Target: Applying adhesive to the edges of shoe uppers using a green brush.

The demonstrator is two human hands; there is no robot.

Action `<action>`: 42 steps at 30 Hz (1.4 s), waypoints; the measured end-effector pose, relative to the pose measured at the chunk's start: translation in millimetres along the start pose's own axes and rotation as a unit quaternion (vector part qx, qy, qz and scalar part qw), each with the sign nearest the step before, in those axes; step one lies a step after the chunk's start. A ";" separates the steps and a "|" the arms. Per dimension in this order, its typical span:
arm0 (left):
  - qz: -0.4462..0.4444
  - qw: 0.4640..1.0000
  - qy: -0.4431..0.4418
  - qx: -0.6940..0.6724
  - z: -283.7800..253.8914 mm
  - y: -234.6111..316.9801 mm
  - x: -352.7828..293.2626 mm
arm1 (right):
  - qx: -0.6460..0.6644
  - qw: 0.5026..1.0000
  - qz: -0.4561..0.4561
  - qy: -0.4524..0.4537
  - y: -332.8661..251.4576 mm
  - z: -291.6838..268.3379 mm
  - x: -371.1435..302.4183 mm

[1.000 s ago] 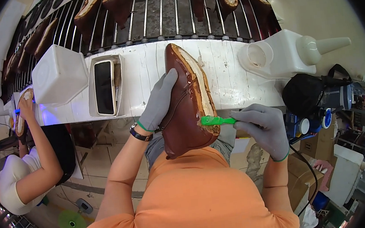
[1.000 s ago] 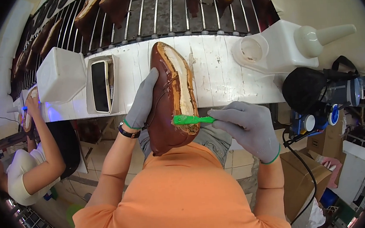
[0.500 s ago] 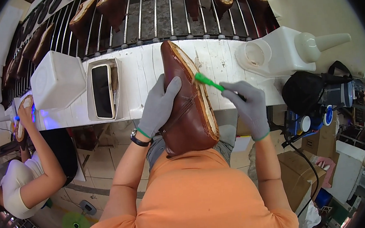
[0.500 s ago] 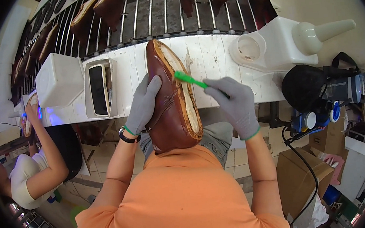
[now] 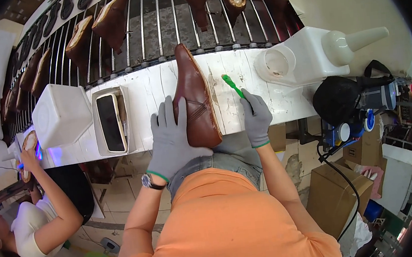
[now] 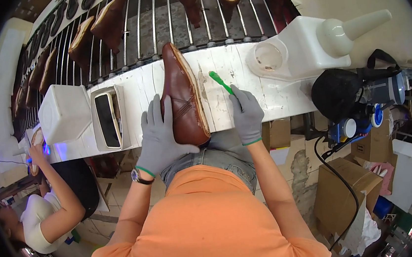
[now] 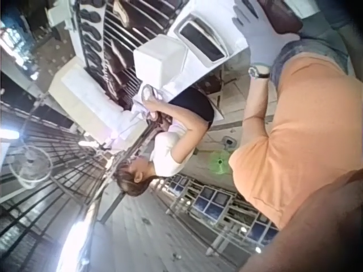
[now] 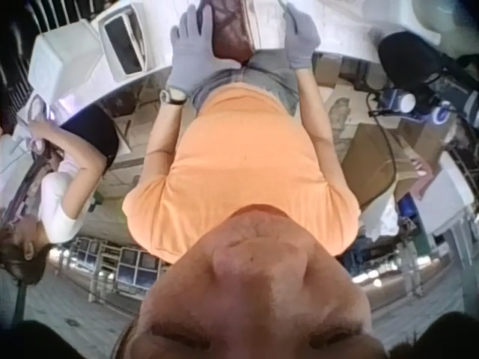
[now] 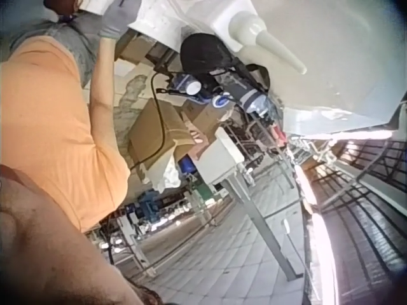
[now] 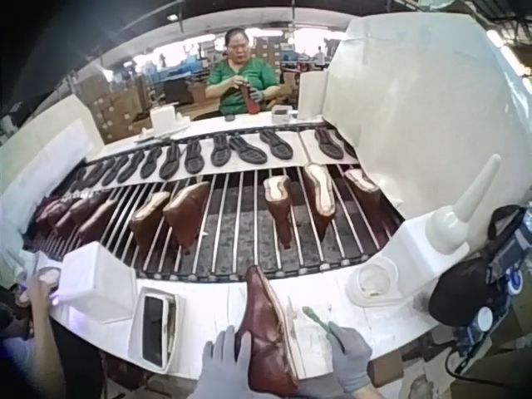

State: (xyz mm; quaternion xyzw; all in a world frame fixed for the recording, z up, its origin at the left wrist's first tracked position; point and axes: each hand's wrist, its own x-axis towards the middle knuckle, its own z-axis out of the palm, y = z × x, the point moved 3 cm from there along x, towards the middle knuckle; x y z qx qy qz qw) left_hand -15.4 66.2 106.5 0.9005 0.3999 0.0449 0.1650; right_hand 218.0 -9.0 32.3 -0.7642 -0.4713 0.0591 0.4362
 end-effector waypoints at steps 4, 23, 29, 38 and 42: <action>-0.023 0.999 -0.014 0.044 11.9 -1.0 -2.4 | 0.009 1.000 0.002 0.007 -2.9 -0.4 1.4; -0.031 0.745 0.118 -0.656 -22.7 -146.8 139.8 | 0.036 0.999 0.016 0.016 0.5 -7.9 -3.9; -0.141 0.850 0.227 -0.454 16.6 -217.9 237.6 | 0.092 0.989 0.019 0.114 -43.8 -29.6 30.0; -0.263 0.886 0.297 -0.240 76.0 -188.7 203.6 | 0.384 0.879 -0.115 0.259 -150.8 -236.1 284.6; -0.111 0.910 0.325 -0.233 55.2 -146.0 157.0 | 0.388 0.886 -0.113 0.228 -188.7 -300.0 442.0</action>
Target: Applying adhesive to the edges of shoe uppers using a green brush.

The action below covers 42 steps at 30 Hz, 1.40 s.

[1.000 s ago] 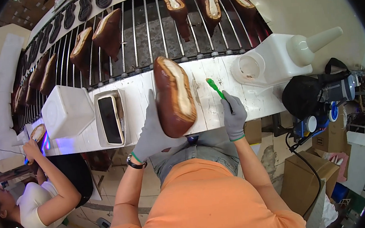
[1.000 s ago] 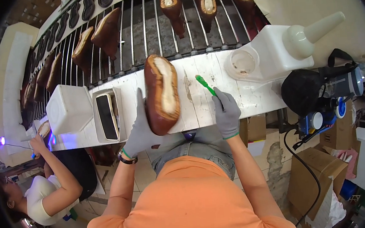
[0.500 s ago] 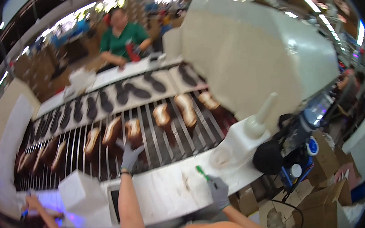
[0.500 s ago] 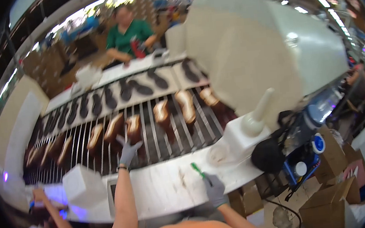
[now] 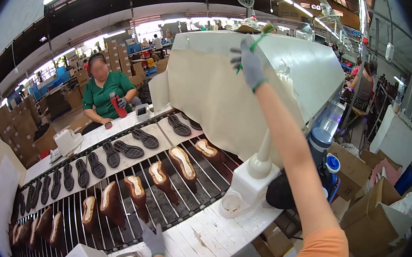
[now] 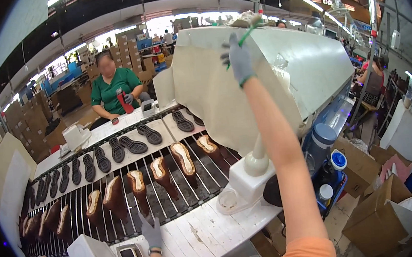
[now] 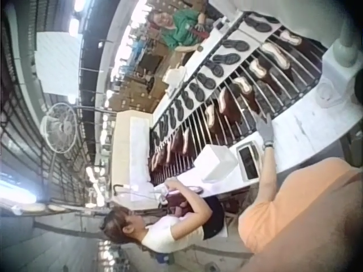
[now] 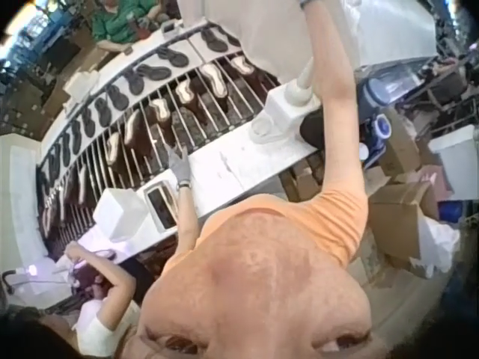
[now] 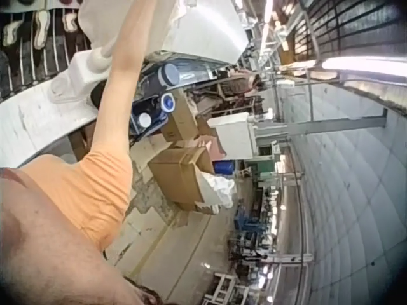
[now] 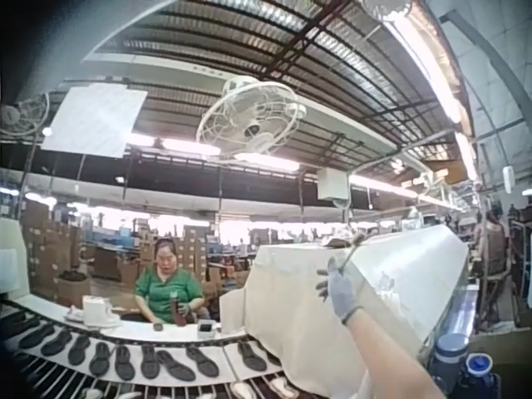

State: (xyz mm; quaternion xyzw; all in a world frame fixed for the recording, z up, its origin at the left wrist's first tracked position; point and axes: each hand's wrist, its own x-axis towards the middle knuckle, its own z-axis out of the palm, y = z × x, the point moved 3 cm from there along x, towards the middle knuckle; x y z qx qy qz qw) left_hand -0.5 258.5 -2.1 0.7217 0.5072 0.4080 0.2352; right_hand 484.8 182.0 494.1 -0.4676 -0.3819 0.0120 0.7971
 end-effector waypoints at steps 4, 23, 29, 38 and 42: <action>-0.028 0.998 -0.011 -0.057 -13.1 19.9 -22.3 | -0.277 0.953 -0.110 0.056 7.3 -11.8 124.8; -0.257 0.792 -0.158 -0.531 26.7 82.8 -14.7 | -0.338 0.837 -0.327 -0.280 17.7 43.0 -221.6; -0.401 0.551 -0.055 -0.730 4.8 72.2 -28.8 | -0.209 0.839 0.126 -0.486 97.3 62.5 -457.4; -0.358 0.754 -0.105 -0.541 -31.2 25.2 -64.2 | -0.086 0.801 0.399 -0.438 131.7 13.1 -465.8; -0.290 0.831 -0.172 -0.443 -47.7 24.8 -70.6 | -0.140 0.828 0.384 -0.383 141.1 -11.4 -451.9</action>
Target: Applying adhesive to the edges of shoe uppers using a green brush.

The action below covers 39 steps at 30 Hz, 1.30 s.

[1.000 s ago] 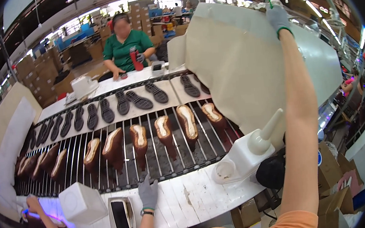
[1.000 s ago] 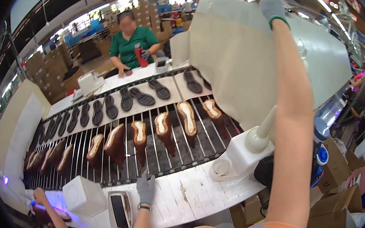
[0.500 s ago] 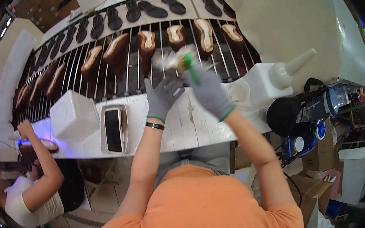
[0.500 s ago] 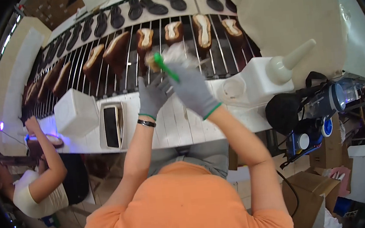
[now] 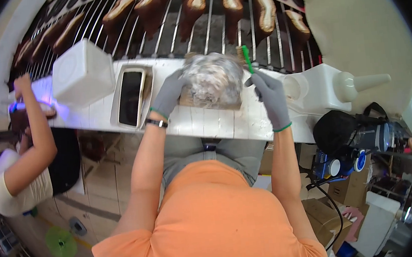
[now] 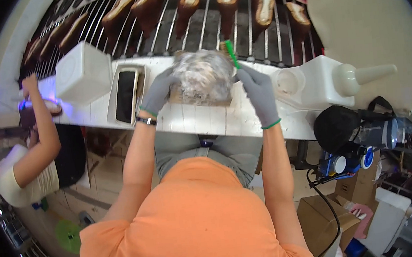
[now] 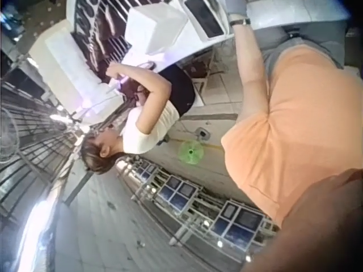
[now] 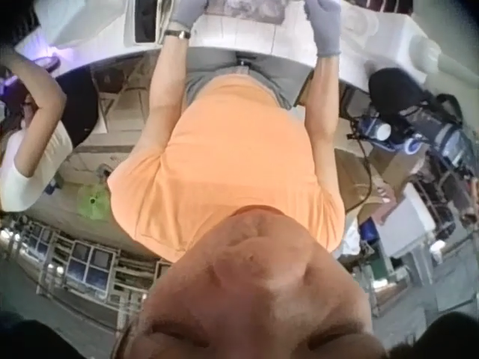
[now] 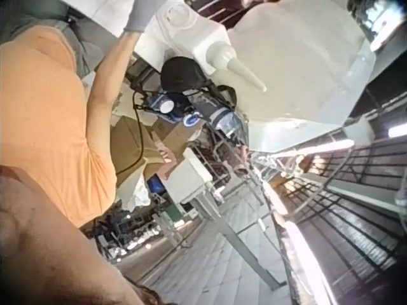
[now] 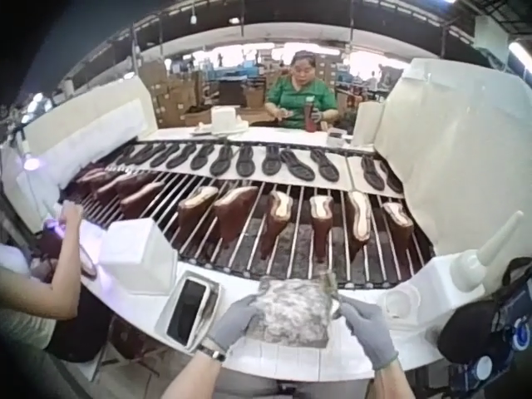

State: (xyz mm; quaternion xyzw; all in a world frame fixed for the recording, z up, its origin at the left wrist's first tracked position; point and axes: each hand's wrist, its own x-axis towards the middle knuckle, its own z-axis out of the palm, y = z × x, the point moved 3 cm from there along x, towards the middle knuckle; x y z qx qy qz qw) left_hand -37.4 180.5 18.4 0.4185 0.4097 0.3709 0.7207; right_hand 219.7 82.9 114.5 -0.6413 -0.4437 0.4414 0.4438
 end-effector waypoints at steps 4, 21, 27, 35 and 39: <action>0.018 0.959 0.060 0.278 0.9 11.4 10.4 | -0.020 0.999 -0.025 0.021 19.5 16.2 6.0; 0.030 0.844 0.166 0.508 44.3 -5.3 19.8 | -0.236 0.951 -0.134 0.146 40.3 62.9 -52.5; 0.051 0.842 0.189 0.503 44.2 -7.3 20.5 | -0.190 0.962 -0.095 0.172 57.1 58.7 -93.1; 0.027 0.822 0.184 0.538 46.0 -5.0 23.8 | -0.350 0.926 -0.036 0.136 68.4 56.3 -121.0; 0.043 0.826 0.170 0.536 50.2 -2.7 23.7 | -0.347 0.928 -0.045 0.132 66.8 47.4 -131.5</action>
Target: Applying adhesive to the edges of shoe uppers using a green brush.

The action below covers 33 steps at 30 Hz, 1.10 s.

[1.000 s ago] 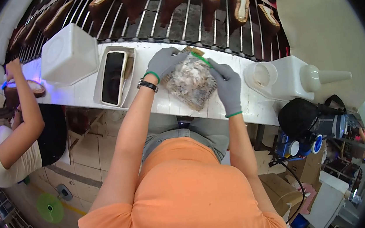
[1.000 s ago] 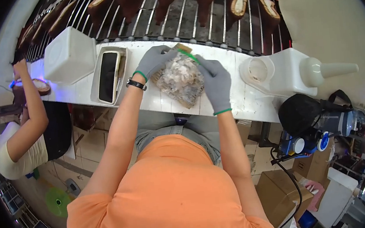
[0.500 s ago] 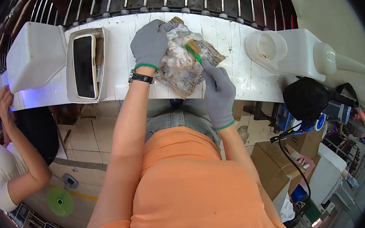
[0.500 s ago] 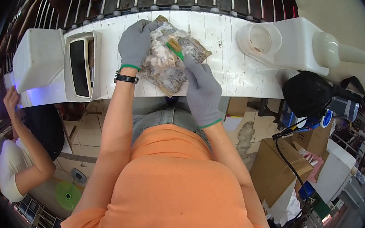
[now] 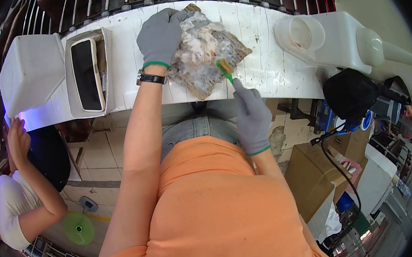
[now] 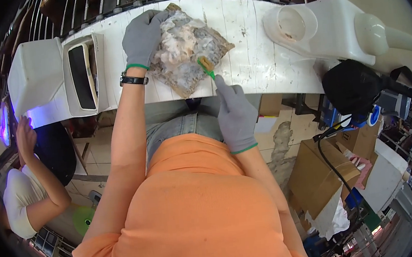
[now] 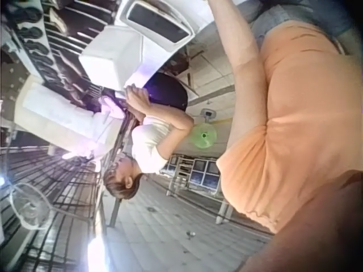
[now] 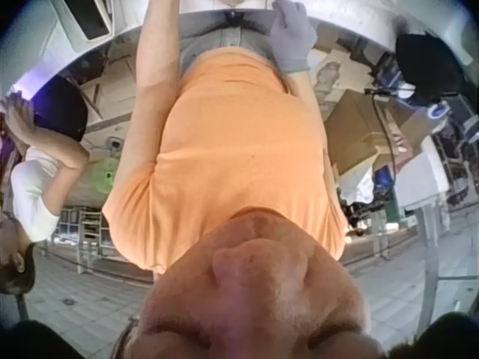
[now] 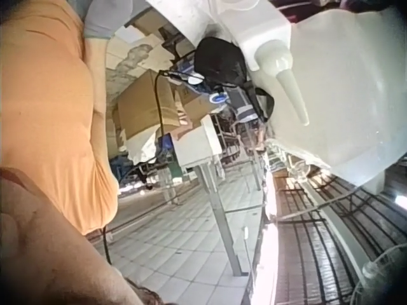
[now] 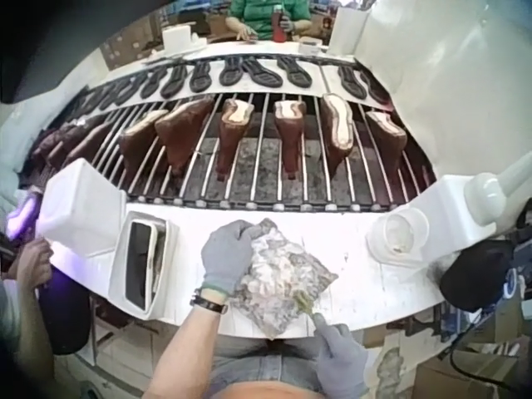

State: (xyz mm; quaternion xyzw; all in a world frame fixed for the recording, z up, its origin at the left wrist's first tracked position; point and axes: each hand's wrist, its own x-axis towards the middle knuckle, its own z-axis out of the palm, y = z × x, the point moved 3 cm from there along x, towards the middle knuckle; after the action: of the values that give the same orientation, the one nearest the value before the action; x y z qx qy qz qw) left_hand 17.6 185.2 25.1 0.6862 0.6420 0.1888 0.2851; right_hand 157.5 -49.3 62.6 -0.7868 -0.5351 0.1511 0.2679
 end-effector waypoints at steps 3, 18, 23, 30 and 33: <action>0.038 0.999 0.032 -0.008 -3.4 -3.3 -5.0 | 0.067 0.997 -0.025 0.009 8.5 -16.0 4.6; -0.057 0.995 -0.086 -0.009 -17.7 -3.1 -8.7 | 0.114 0.990 -0.022 0.083 -40.3 17.6 70.6; -0.028 0.999 -0.022 -0.008 -10.7 -0.1 -18.0 | 0.151 0.983 -0.025 0.099 -30.4 26.8 52.8; -0.008 0.999 0.025 -0.038 -14.2 -0.3 -10.7 | 0.170 0.961 0.210 -0.055 -17.2 20.6 21.8; 0.071 0.997 -0.006 0.000 -11.7 4.0 -1.4 | 0.088 0.989 0.107 -0.048 -17.6 14.4 15.8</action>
State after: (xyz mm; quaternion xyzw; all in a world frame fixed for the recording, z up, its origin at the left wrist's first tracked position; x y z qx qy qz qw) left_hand 13.3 185.5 36.8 0.7312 0.5903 0.2044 0.2742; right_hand 142.6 -26.0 62.0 -0.8050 -0.4444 0.2627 0.2922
